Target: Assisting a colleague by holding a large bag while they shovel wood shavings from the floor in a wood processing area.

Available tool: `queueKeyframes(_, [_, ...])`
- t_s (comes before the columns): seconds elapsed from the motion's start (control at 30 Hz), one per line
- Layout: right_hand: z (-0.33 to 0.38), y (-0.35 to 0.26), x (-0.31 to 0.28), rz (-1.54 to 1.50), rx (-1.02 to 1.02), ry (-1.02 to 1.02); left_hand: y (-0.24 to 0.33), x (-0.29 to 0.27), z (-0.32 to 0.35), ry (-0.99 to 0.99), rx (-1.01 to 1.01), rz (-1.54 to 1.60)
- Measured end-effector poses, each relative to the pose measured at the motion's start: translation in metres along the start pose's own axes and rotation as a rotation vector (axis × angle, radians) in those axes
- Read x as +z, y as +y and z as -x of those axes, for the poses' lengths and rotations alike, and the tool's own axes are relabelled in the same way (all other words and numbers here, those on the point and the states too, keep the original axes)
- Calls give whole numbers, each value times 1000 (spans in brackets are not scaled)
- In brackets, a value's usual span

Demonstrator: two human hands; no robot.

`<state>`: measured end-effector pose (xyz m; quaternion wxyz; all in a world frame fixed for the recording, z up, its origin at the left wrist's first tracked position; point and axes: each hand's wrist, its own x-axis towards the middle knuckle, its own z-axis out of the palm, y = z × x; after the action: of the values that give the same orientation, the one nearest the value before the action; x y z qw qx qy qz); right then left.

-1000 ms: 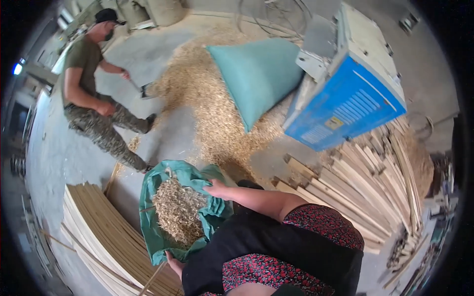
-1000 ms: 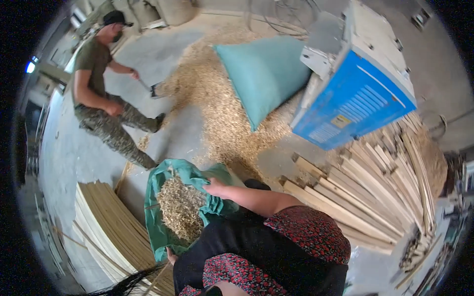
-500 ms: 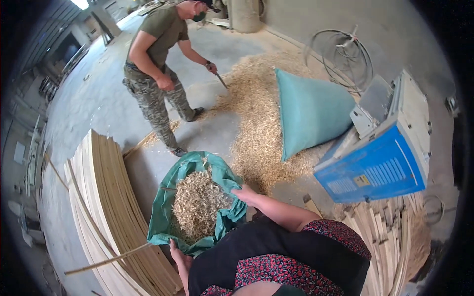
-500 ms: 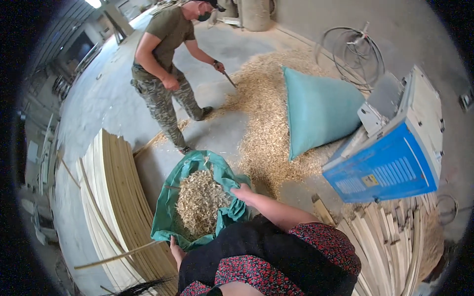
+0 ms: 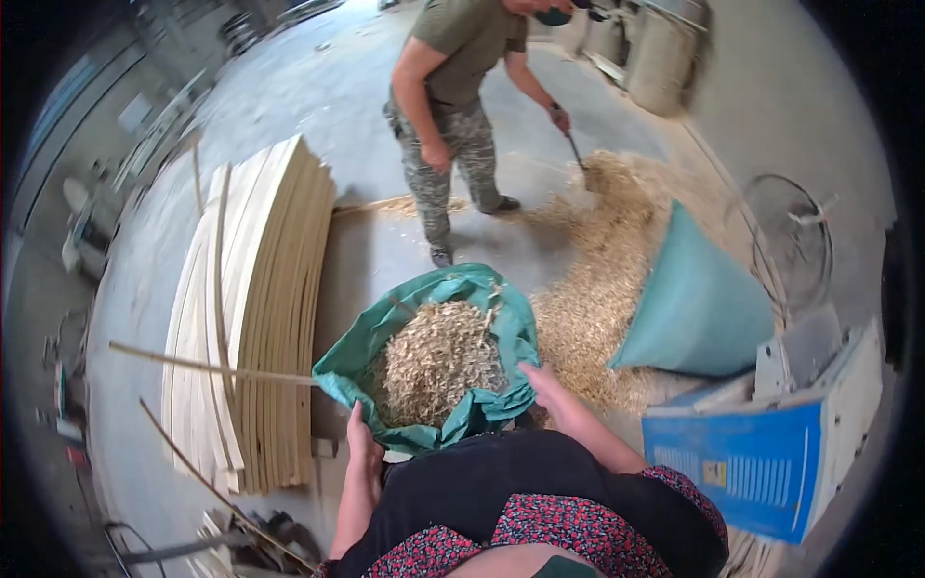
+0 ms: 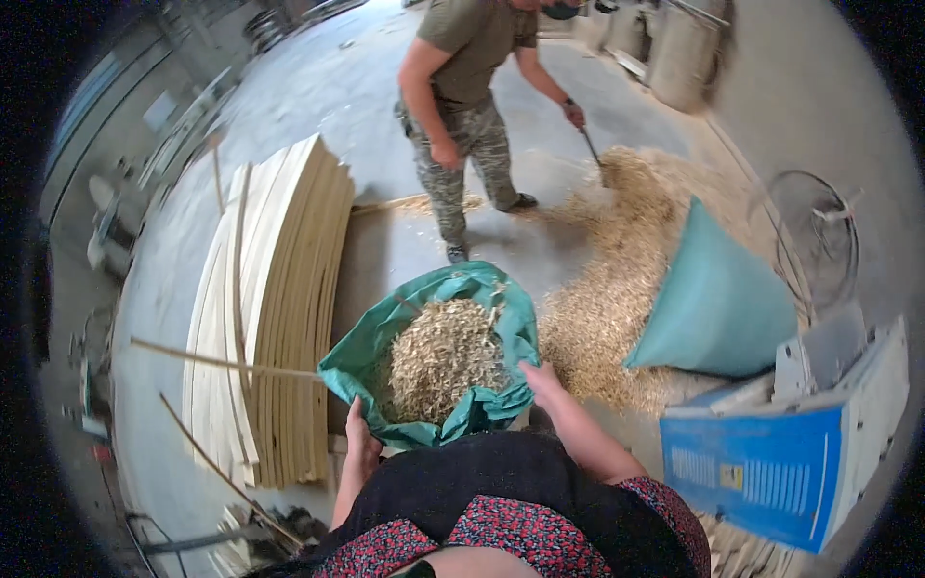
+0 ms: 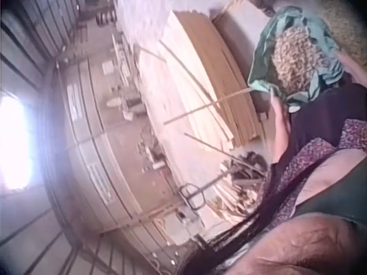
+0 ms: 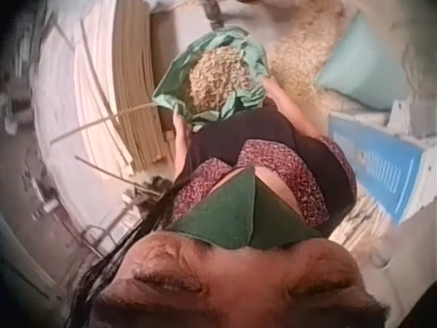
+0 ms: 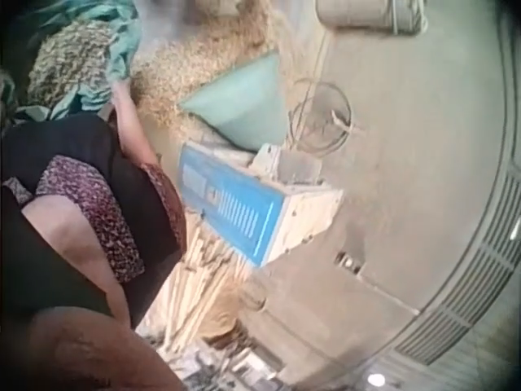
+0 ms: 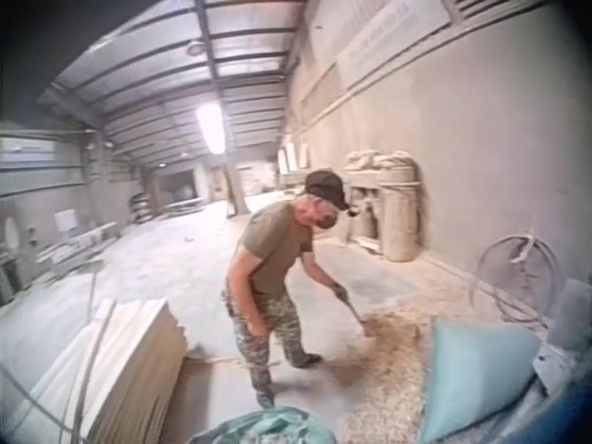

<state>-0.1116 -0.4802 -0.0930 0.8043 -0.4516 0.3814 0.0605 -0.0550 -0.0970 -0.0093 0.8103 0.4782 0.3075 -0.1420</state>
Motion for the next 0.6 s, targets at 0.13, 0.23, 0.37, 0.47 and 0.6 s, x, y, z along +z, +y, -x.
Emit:
queueKeyframes(0.13, [11, -7, 5, 7, 40, 37, 3, -4, 1, 48, 15, 3])
queueKeyframes(0.23, [7, -5, 8, -108, 43, -43, -1, -23, -6, 9, 10, 28])
queueKeyframes(0.37, [23, -19, 17, -73, 61, 68, -1, -14, 1, 37, 23, 19])
queueKeyframes(0.47, [13, -10, 5, -114, 44, 13, -2, -12, 3, 35, 30, 11])
queueKeyframes(0.6, [3, -1, -6, -176, 65, -22, 5, 4, 16, 13, 18, 16])
